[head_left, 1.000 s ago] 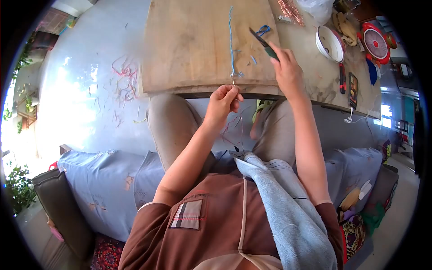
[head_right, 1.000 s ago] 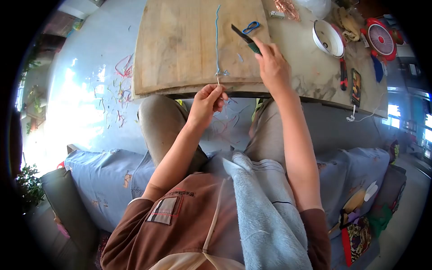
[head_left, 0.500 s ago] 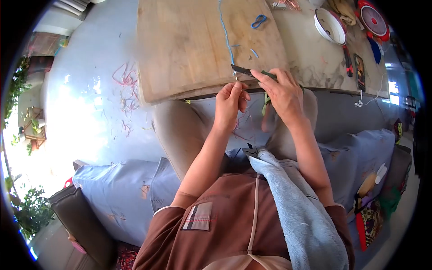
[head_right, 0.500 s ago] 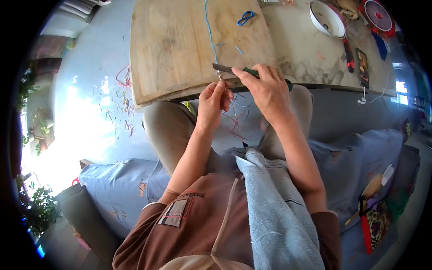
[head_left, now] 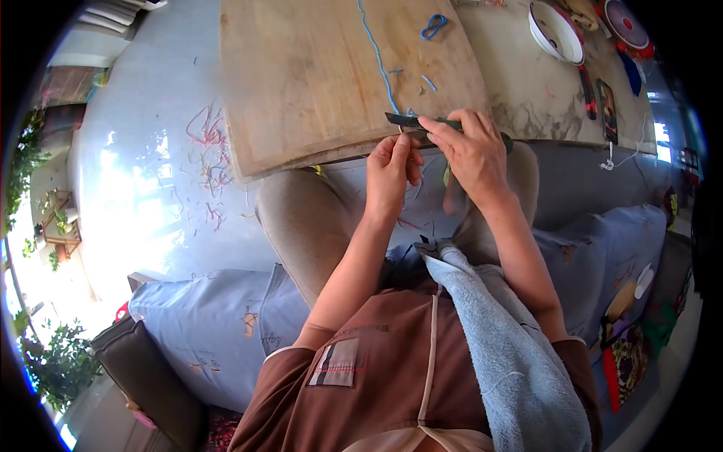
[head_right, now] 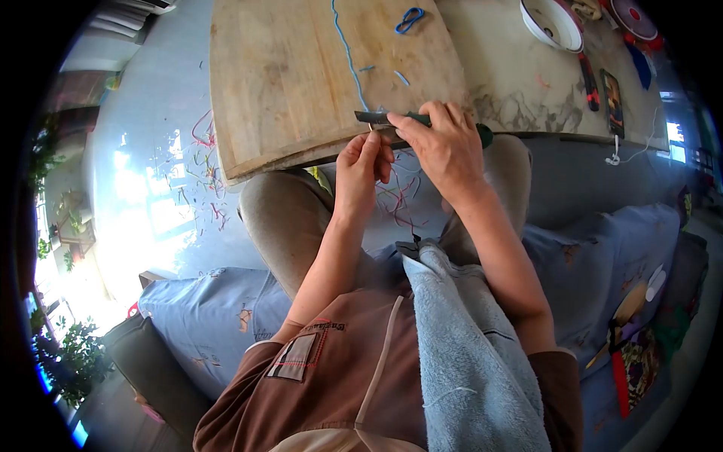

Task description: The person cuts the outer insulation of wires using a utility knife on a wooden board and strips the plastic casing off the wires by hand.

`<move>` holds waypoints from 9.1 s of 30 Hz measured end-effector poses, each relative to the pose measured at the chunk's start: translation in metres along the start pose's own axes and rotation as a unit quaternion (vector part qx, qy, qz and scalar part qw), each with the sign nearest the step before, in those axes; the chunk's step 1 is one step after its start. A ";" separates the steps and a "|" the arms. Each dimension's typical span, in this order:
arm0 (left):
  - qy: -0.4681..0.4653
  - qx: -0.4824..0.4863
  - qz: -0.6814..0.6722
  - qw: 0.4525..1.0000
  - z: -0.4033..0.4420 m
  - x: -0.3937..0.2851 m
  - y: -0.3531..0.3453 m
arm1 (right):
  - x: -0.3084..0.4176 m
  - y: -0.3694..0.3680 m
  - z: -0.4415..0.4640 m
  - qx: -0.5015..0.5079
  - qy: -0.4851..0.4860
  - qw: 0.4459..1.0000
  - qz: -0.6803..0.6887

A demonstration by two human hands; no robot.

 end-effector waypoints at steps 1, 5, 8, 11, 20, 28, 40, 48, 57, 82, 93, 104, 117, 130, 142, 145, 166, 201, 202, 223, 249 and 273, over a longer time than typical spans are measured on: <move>-0.002 -0.002 0.001 1.000 0.000 0.000 0.000 | 0.000 0.000 0.000 0.002 -0.003 1.000 0.000; 0.007 -0.002 0.016 1.000 -0.001 -0.001 0.000 | -0.003 -0.003 0.001 -0.003 -0.004 1.000 0.007; 0.016 -0.001 0.018 1.000 -0.002 -0.002 0.000 | -0.005 -0.005 0.003 -0.003 -0.006 1.000 0.016; 0.020 -0.001 0.012 1.000 -0.002 -0.001 0.001 | -0.005 -0.005 0.004 -0.001 -0.016 1.000 0.016; 0.029 -0.006 0.005 1.000 -0.003 -0.003 0.001 | -0.004 -0.005 0.007 -0.011 -0.015 1.000 0.017; 0.031 -0.007 -0.014 0.999 0.000 0.000 0.002 | -0.005 -0.013 0.011 -0.044 0.002 0.999 -0.006; 0.033 0.011 -0.044 0.998 0.002 0.001 0.002 | -0.023 0.013 0.011 -0.035 -0.080 0.995 0.038; 0.014 0.000 -0.029 0.999 0.002 0.003 0.002 | 0.000 -0.006 0.003 -0.038 -0.005 0.999 0.007; 0.006 0.001 -0.033 0.999 0.002 0.004 0.001 | -0.001 -0.008 0.005 -0.046 -0.023 0.999 0.001; 0.059 0.026 -0.076 0.995 0.001 0.000 0.000 | -0.020 -0.025 0.022 -0.073 0.093 0.993 -0.001; 0.046 0.022 -0.056 0.997 0.000 -0.004 -0.001 | -0.011 -0.030 0.032 -0.043 0.013 0.998 0.032; 0.052 0.011 -0.069 0.996 0.000 -0.003 0.000 | -0.015 -0.006 0.024 0.019 0.010 0.999 0.038; 0.022 0.017 -0.027 0.999 0.000 -0.002 -0.002 | -0.010 -0.022 0.017 -0.083 0.047 0.995 -0.019; 0.004 0.010 -0.014 1.000 -0.001 -0.004 -0.005 | -0.004 -0.036 0.030 -0.123 -0.001 0.992 0.008; 0.065 0.036 0.016 0.997 -0.030 -0.008 -0.022 | -0.010 -0.018 0.015 -0.028 0.046 0.997 0.051; 0.053 0.018 -0.033 0.998 -0.011 -0.010 -0.013 | -0.012 -0.017 0.014 -0.037 0.050 0.997 0.053; 0.017 0.035 -0.096 0.995 0.002 0.002 -0.011 | 0.001 -0.014 0.000 -0.089 0.006 0.996 -0.020; 0.046 0.043 -0.152 0.986 0.002 0.002 -0.011 | -0.011 -0.031 0.025 -0.099 0.013 0.995 0.012; 0.047 0.040 -0.154 0.986 0.002 0.003 -0.011 | -0.011 -0.031 0.026 -0.102 0.014 0.995 0.013; 0.053 0.041 -0.150 0.986 0.003 0.001 -0.009 | -0.018 -0.043 0.062 -0.088 -0.013 0.996 0.031; 0.098 0.025 -0.141 0.985 0.000 0.005 -0.006 | -0.016 -0.010 0.012 -0.019 0.027 0.999 0.042; 0.097 0.043 -0.124 0.987 0.003 0.004 -0.005 | -0.016 -0.019 0.011 -0.054 0.007 0.998 0.022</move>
Point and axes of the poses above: each hand's wrist, its own z-axis towards the middle knuckle, its own y-axis out of the back of the hand, x = y × z, the point moved 5 cm from there along z, towards the middle knuckle
